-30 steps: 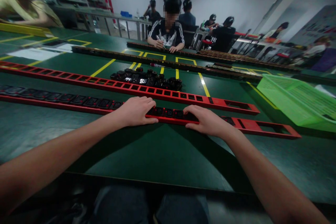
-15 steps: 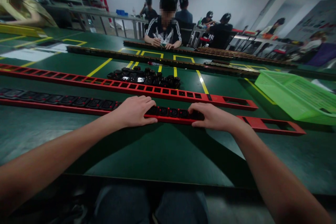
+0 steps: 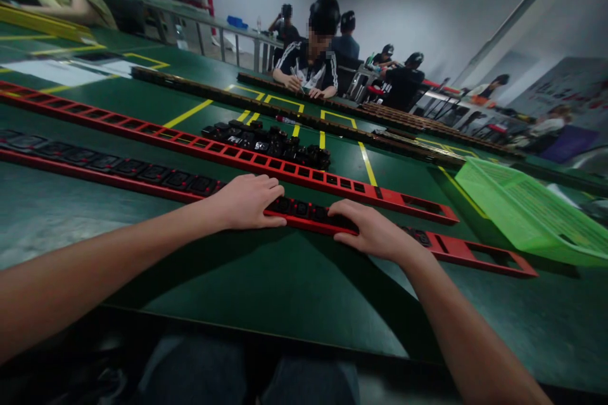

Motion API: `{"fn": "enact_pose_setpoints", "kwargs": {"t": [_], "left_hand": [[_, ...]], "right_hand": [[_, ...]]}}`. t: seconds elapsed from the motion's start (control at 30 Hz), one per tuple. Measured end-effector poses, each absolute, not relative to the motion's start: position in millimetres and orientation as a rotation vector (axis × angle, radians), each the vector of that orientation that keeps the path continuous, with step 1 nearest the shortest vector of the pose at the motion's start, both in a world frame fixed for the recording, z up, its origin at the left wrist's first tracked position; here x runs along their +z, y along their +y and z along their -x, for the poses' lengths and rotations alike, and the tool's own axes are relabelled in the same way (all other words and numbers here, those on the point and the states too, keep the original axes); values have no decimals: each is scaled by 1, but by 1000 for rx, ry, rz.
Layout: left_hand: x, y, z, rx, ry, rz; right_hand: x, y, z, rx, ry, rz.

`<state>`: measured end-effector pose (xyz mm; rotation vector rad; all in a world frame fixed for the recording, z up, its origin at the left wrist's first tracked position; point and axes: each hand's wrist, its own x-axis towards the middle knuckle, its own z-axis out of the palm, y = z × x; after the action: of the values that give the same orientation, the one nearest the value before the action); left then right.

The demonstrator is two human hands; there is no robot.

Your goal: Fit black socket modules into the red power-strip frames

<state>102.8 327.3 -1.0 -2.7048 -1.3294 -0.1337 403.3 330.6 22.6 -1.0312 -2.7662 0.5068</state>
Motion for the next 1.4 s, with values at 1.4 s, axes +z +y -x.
{"fn": "enact_pose_setpoints", "kwargs": {"t": [1.4], "left_hand": [[-1, 325, -105, -187, -1271, 2804]], "right_hand": [[27, 325, -399, 445, -2805, 1046]]}}
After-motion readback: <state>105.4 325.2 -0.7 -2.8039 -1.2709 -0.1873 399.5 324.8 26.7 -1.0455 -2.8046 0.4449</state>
